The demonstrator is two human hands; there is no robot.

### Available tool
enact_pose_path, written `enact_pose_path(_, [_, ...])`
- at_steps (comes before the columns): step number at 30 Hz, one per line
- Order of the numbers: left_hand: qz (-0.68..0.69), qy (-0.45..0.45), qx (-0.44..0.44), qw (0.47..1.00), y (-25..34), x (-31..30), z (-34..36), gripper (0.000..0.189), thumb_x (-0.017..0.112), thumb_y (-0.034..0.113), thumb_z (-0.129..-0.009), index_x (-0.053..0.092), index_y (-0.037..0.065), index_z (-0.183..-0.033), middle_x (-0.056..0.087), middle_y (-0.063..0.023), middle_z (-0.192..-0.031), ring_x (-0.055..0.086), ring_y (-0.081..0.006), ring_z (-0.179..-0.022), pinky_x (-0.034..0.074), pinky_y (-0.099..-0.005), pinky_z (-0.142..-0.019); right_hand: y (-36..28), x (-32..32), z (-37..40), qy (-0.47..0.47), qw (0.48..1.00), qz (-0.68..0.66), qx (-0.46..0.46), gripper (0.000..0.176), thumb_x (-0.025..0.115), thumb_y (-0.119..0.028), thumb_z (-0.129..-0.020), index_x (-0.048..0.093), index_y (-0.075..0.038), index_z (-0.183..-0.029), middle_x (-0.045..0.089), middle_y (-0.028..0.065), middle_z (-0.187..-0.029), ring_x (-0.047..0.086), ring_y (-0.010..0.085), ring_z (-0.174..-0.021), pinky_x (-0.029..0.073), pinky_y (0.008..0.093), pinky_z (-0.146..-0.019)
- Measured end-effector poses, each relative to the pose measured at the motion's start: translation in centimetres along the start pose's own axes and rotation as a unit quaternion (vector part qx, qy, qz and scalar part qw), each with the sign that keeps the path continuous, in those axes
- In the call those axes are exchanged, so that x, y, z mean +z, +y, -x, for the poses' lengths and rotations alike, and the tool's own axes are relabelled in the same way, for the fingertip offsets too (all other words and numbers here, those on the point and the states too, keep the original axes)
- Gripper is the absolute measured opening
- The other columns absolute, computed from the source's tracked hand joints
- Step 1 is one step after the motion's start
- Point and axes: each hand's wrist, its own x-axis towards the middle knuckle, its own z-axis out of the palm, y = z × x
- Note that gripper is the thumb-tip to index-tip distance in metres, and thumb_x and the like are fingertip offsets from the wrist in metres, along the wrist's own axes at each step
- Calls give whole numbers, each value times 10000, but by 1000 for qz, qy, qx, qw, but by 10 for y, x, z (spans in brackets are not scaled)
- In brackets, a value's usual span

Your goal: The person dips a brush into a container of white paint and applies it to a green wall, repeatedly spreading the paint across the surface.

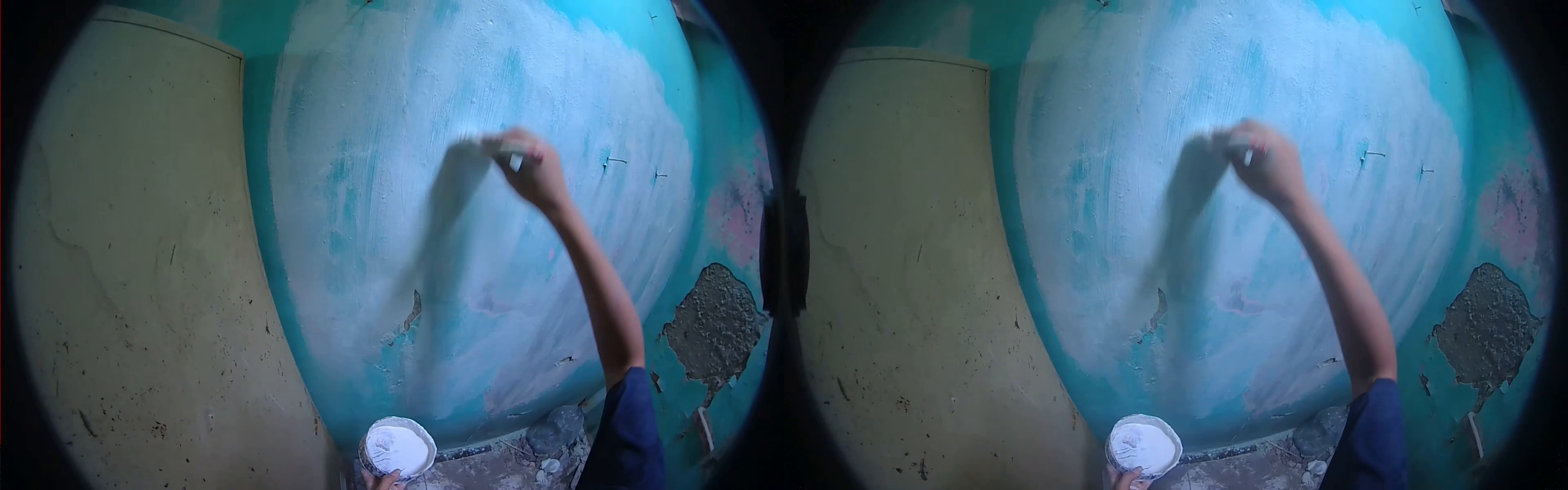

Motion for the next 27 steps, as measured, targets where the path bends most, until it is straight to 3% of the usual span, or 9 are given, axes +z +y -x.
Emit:
enact_pose_path(3, [-117,-71,105,985,-12,-17,-6,433,532,181,-914,494,-12,-1300,566,-115,-1240,536,-224,-1149,416,-365,-1024,10,-17,-56,79,996,33,-8,141,680,-181,-849,731,-161,-980,691,50,-979,672,234,-841,543,337,-701])
enact_pose_path(6, [-35,-22,40,998,-18,-22,-20,437,544,151,-908,483,-13,-1308,565,-120,-1245,535,-236,-1159,428,-376,-1015,14,-2,-39,91,984,131,-84,278,691,-171,-806,698,-198,-1083,682,44,-1016,653,249,-882,542,351,-714])
enact_pose_path(9, [-5,-9,42,999,-16,-19,-29,448,558,123,-894,476,-21,-1311,570,-122,-1229,538,-245,-1154,450,-377,-990,-22,24,40,26,970,171,-169,381,647,-87,-752,664,-179,-1122,603,10,-807,601,188,-723,510,317,-588])
enact_pose_path(11, [17,-12,55,998,-7,-8,-22,452,565,111,-884,476,-25,-1306,573,-125,-1219,552,-250,-1133,468,-375,-966,-47,39,100,-22,975,121,-187,338,646,-103,-757,679,-151,-1089,632,-5,-852,600,145,-702,492,279,-526])
enact_pose_path(16, [-6,-14,51,999,-2,0,-18,458,573,102,-871,471,-27,-1298,580,-131,-1190,598,-250,-1052,512,-365,-900,-67,26,130,-260,962,-30,-79,265,597,-118,-840,682,-159,-1087,664,49,-920,632,224,-845,522,360,-675])
enact_pose_path(18, [7,4,30,1000,-7,-2,-26,427,586,94,-860,506,-24,-1262,583,-136,-1180,613,-253,-1010,530,-369,-863,-38,27,88,-237,968,14,-84,202,600,-132,-846,695,-156,-1023,666,75,-908,641,254,-844,523,383,-711])
enact_pose_path(20, [43,-5,24,999,-15,-7,-33,396,591,90,-857,531,-16,-1234,584,-137,-1174,613,-253,-1003,530,-367,-859,-4,22,23,-100,991,57,-61,148,606,-164,-839,714,-182,-939,642,91,-848,646,276,-812,527,395,-689])
enact_pose_path(24, [38,17,51,998,-8,15,-17,338,604,86,-850,576,9,-1178,587,-131,-1164,609,-245,-1002,526,-355,-854,40,-17,-112,33,996,71,31,150,655,-152,-836,731,-142,-964,700,59,-1010,672,288,-868,536,360,-743])
enact_pose_path(27, [42,-6,58,997,-8,19,-15,364,605,96,-855,555,14,-1205,589,-124,-1165,600,-247,-1022,510,-364,-880,31,-31,-153,91,991,95,-36,161,639,-163,-838,720,-137,-974,691,28,-1040,661,287,-894,540,376,-746])
